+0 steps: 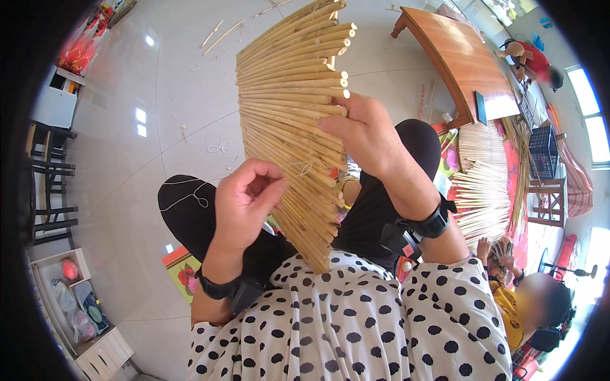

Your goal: The person sits on a floor mat and weaves thin bamboo strips into a flat mat using a white string. They repeatedly wrap the string around the ends of the strips to secure them, adjusting the bundle and pulling the string tight.

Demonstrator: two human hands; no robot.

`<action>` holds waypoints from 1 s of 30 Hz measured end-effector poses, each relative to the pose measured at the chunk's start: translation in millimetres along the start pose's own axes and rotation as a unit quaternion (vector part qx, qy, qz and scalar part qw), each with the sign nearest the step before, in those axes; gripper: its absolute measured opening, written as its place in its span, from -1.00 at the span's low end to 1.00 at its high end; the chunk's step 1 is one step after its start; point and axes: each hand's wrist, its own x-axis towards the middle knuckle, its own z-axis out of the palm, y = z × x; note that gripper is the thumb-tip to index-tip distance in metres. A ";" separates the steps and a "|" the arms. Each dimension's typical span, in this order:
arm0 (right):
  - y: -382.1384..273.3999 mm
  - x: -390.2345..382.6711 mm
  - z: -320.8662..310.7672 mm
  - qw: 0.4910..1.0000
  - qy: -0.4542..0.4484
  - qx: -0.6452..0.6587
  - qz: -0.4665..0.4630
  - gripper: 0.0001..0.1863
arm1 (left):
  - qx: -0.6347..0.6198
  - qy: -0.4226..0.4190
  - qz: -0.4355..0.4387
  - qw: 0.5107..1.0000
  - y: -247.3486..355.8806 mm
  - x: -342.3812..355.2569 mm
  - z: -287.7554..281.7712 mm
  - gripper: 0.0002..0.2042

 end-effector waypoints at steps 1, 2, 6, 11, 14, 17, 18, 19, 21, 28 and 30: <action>-1.2 -0.2 1.2 1.000 0.001 0.000 0.005 -0.69 | -0.005 0.022 -0.016 1.000 -0.3 -0.7 7.3 -0.86; -2.3 -0.5 2.2 1.000 0.002 -0.001 0.009 -0.69 | 0.015 0.012 -0.024 1.000 -2.8 -1.0 12.2 -0.83; -6.1 -3.1 4.0 0.999 0.011 -0.040 0.007 -0.69 | 0.082 0.046 0.004 0.996 -5.4 1.8 31.9 -0.85; -12.0 -6.2 5.7 0.997 0.016 -0.072 -0.017 -0.68 | 0.176 0.093 0.181 0.963 -7.9 10.3 32.9 -0.90; -17.5 -7.2 7.3 0.998 0.015 -0.066 -0.017 -0.67 | 0.151 0.093 0.200 0.964 -11.4 10.1 33.2 -0.89; -3.9 -1.6 6.9 0.999 0.005 -0.035 -0.036 -0.67 | 0.146 0.107 0.213 0.960 -14.0 11.4 35.2 -0.88; -3.5 -2.1 6.5 0.999 0.006 -0.039 -0.031 -0.66 | 0.148 0.114 0.215 0.958 -13.8 12.5 35.9 -0.88; -3.4 -2.0 7.2 0.999 0.007 -0.042 -0.026 -0.66 | 0.153 0.113 0.224 0.956 -13.3 14.0 36.3 -0.88; -4.2 -1.6 8.0 0.998 0.006 -0.055 -0.015 -0.66 | 0.162 0.113 0.241 0.950 -11.5 17.6 36.7 -0.88; -4.1 -0.8 7.4 0.999 -0.001 -0.049 -0.014 -0.67 | 0.111 0.024 0.179 0.977 -7.8 19.7 27.1 -0.91; -8.0 -0.5 6.9 0.999 -0.007 -0.043 -0.006 -0.66 | -0.029 -0.011 0.043 0.999 -13.0 12.4 26.7 -0.95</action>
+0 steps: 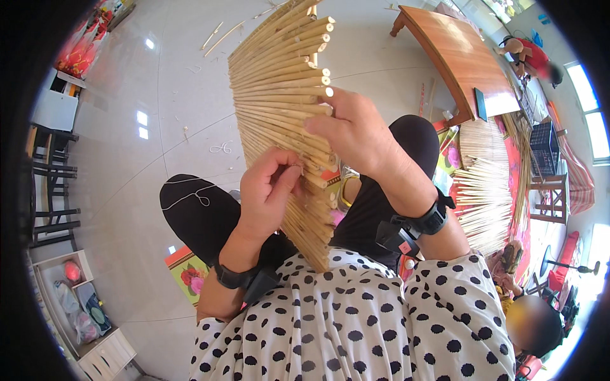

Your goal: The person sits on a floor mat and weaves thin bamboo strips into a flat mat using a white string. They repeatedly wrap the string around the ends of the strips to secure them, adjusting the bundle and pulling the string tight.

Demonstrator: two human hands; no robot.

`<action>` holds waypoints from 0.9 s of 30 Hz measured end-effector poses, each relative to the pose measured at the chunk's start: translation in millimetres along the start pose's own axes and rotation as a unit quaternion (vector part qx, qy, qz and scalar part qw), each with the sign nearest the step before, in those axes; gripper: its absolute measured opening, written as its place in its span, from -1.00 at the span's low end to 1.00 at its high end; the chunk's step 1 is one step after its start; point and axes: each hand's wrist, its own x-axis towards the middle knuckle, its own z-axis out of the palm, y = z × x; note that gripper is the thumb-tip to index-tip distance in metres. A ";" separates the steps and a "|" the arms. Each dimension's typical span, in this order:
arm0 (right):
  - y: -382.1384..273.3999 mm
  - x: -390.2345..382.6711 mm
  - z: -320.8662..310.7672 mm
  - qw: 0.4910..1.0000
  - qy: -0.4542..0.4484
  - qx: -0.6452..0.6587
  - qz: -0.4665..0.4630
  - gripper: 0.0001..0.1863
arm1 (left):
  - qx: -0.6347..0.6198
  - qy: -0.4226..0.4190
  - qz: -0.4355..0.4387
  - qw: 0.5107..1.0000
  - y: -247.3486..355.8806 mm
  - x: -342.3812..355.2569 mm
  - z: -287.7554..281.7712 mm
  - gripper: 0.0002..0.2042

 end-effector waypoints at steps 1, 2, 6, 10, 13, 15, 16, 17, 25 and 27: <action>-1.9 -0.7 0.1 1.000 -0.002 -0.004 -0.001 -0.66 | -0.030 0.002 -0.008 1.000 -4.7 -1.8 0.3 -0.97; -2.2 -1.2 0.5 1.000 -0.004 -0.008 -0.001 -0.65 | -0.059 0.005 -0.016 0.998 -10.8 -3.7 0.5 -0.96; 7.4 8.5 -0.4 0.999 0.002 -0.032 -0.021 -0.65 | -0.100 0.026 -0.036 0.994 -20.9 -1.3 3.7 -0.91; 14.8 23.2 0.8 0.996 -0.011 -0.074 0.055 -0.64 | -0.125 0.056 -0.077 0.988 -31.0 2.2 3.8 -0.90; 29.9 39.1 7.7 0.990 -0.020 -0.085 0.109 -0.63 | -0.168 0.087 -0.114 0.975 -48.6 5.3 5.5 -0.91; 43.8 51.2 8.2 0.986 -0.029 -0.070 0.147 -0.65 | -0.219 0.110 -0.126 0.961 -63.8 10.8 9.7 -0.91; 45.5 57.5 7.0 0.983 -0.034 -0.055 0.172 -0.66 | -0.243 0.119 -0.132 0.954 -67.2 15.5 12.9 -0.91; 47.1 61.0 5.7 0.979 -0.040 -0.041 0.197 -0.68 | -0.266 0.129 -0.138 0.945 -69.6 20.7 16.3 -0.92; 44.4 39.7 4.9 0.976 0.045 0.011 0.212 -0.44 | -0.272 0.151 -0.147 0.939 -72.3 31.7 18.8 -0.91; 47.5 27.4 7.2 0.983 0.092 -0.036 0.157 -0.32 | -0.255 0.162 -0.134 0.944 -72.0 36.6 18.8 -0.91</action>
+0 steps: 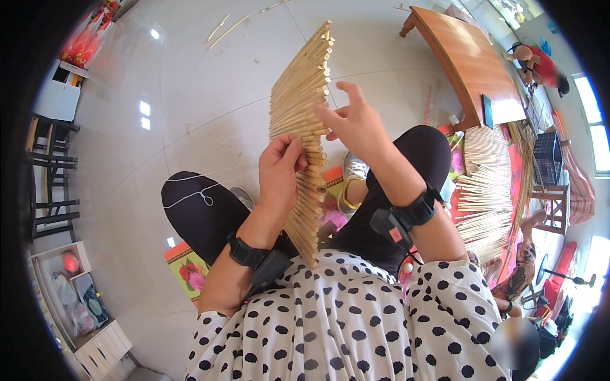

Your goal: The person sits on a floor mat and weaves thin bamboo strips into a flat mat using a white string. They repeatedly wrap the string around the ends of the strips to secure them, adjusting the bundle and pulling the string tight.

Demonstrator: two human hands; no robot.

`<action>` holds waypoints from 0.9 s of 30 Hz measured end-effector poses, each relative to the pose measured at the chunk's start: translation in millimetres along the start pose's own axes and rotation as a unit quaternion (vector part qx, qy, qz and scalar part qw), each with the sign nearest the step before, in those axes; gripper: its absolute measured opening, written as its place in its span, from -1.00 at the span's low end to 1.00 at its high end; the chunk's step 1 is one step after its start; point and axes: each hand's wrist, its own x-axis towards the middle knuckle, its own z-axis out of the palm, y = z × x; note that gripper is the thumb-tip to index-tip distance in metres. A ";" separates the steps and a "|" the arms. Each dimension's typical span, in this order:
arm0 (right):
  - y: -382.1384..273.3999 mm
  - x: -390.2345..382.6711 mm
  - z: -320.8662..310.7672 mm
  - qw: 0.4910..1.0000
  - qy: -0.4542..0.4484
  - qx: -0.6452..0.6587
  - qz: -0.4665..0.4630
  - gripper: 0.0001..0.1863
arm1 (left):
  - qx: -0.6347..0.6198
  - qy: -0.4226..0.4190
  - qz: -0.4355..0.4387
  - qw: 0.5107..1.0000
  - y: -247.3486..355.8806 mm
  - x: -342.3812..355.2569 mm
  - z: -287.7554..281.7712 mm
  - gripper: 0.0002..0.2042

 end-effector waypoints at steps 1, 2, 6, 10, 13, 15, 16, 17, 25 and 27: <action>4.3 -3.4 0.9 0.998 0.027 -0.044 -0.042 -0.25 | 0.003 -0.002 -0.002 1.000 1.3 0.9 -0.3 -0.91; 6.7 -5.5 1.8 0.991 0.055 -0.087 -0.085 -0.18 | 0.006 -0.004 -0.004 1.000 2.5 1.6 -0.7 -0.91; 2.4 -8.8 3.1 0.979 0.086 -0.106 -0.151 -0.19 | 0.034 -0.018 -0.016 0.999 4.9 3.1 1.6 -0.92; 7.2 -8.5 -3.0 0.988 0.035 -0.069 -0.135 -0.24 | 0.049 -0.033 -0.022 0.998 -0.3 3.2 7.0 -0.92; -1.3 -23.3 -8.4 0.997 -0.003 -0.032 -0.069 -0.37 | 0.054 -0.046 -0.047 0.996 2.2 -3.9 10.6 -0.91; 1.9 -28.6 -9.4 0.996 -0.013 -0.029 -0.079 -0.50 | 0.056 -0.053 -0.054 0.996 6.7 -10.0 12.1 -0.91; 9.3 -28.4 -9.3 0.992 -0.005 -0.033 -0.118 -0.57 | 0.061 -0.054 -0.052 0.995 5.9 -9.7 11.8 -0.91; 14.2 -28.3 -9.7 0.987 0.003 -0.038 -0.156 -0.63 | 0.067 -0.056 -0.050 0.995 4.6 -8.7 10.8 -0.90; 14.1 -19.7 -8.7 0.982 0.016 -0.130 -0.136 -0.82 | -0.004 -0.032 -0.086 0.996 -6.4 3.1 2.9 -0.90; 15.7 -18.5 -9.5 0.984 0.016 -0.121 -0.129 -0.82 | -0.019 -0.026 -0.082 0.996 -2.5 2.9 4.6 -0.90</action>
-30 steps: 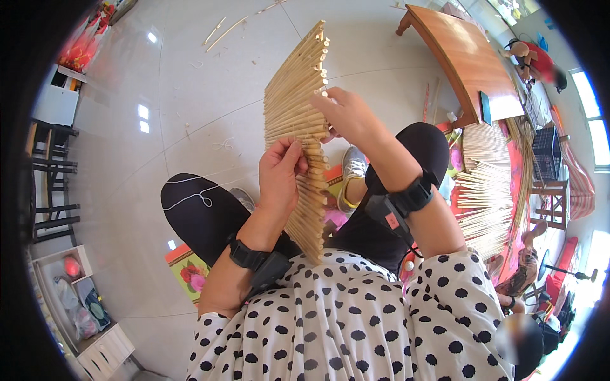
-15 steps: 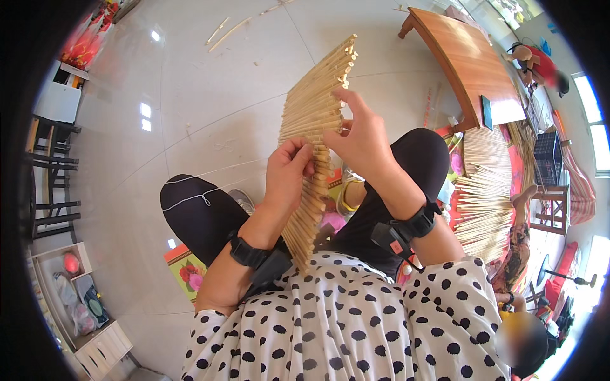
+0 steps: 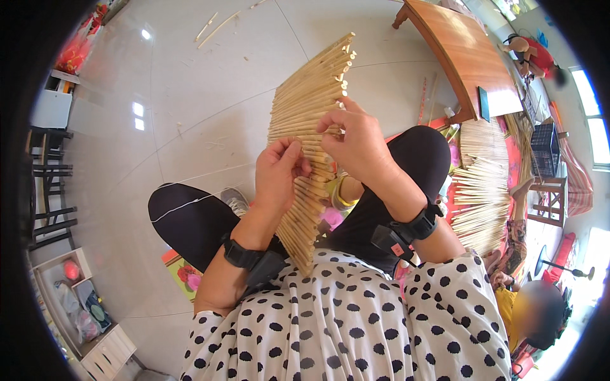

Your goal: The person sits on a floor mat and weaves thin bamboo strips into a flat mat using a white string. They repeatedly wrap the string around the ends of the strips to secure them, adjusting the bundle and pulling the string tight.

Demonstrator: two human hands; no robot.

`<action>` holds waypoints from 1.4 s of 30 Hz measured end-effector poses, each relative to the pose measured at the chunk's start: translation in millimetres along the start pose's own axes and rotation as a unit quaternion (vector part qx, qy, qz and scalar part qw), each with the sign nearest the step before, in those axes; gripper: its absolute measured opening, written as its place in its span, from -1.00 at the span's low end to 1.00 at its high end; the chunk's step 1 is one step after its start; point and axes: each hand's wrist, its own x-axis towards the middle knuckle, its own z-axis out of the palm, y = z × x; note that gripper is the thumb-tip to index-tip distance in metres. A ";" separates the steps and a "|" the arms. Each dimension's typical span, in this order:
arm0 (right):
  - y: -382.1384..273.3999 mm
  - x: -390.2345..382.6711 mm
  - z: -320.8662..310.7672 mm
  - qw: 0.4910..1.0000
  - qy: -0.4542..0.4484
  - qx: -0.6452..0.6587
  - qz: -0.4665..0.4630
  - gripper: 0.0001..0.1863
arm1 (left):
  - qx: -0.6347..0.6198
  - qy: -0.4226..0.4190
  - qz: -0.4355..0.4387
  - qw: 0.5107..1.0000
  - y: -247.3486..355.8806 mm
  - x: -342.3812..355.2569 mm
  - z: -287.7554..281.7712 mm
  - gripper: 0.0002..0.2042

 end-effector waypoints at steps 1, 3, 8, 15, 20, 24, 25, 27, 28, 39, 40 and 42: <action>1.8 0.3 -0.8 1.000 -0.001 0.004 0.006 -0.82 | 0.018 0.009 0.020 1.000 3.4 0.8 -0.5 -0.90; 6.7 0.3 -2.5 1.000 -0.004 0.015 0.020 -0.82 | 0.053 0.029 0.060 0.996 15.3 1.9 -6.5 -0.89; 19.4 -7.8 -6.4 0.997 -0.010 0.040 0.069 -0.77 | 0.145 0.082 0.241 0.956 57.9 -3.5 -28.8 -0.85; 6.6 -2.1 5.0 0.974 0.032 0.217 0.064 -0.44 | 0.395 0.009 0.272 0.877 78.0 -22.6 -34.9 -0.92; -4.2 27.4 7.5 0.984 0.011 0.178 0.023 -0.31 | 0.432 0.014 0.246 0.867 80.5 -22.2 -33.9 -0.89; -7.2 24.2 18.2 0.972 0.011 0.233 0.015 -0.31 | 0.458 0.014 0.234 0.858 80.0 -30.8 -32.5 -0.90; -7.1 22.6 17.9 0.974 0.003 0.227 0.022 -0.31 | 0.452 0.011 0.234 0.860 77.2 -32.2 -34.3 -0.90; -6.2 19.2 13.8 0.976 -0.014 0.215 0.037 -0.32 | 0.442 0.005 0.236 0.866 70.6 -34.7 -38.6 -0.91; -8.5 17.0 11.7 0.978 -0.032 0.204 0.034 -0.31 | 0.440 0.000 0.224 0.869 70.3 -37.4 -38.6 -0.91; -10.9 -10.5 8.5 0.969 -0.073 0.235 -0.009 -0.35 | 0.533 -0.001 0.356 0.768 59.7 -51.0 -33.8 -0.90; -11.5 -12.3 8.6 0.970 -0.074 0.233 -0.011 -0.36 | 0.548 -0.004 0.361 0.754 58.5 -51.4 -32.2 -0.89; -13.0 -15.8 8.7 0.971 -0.076 0.228 -0.013 -0.36 | 0.578 -0.011 0.371 0.726 57.1 -51.9 -29.3 -0.88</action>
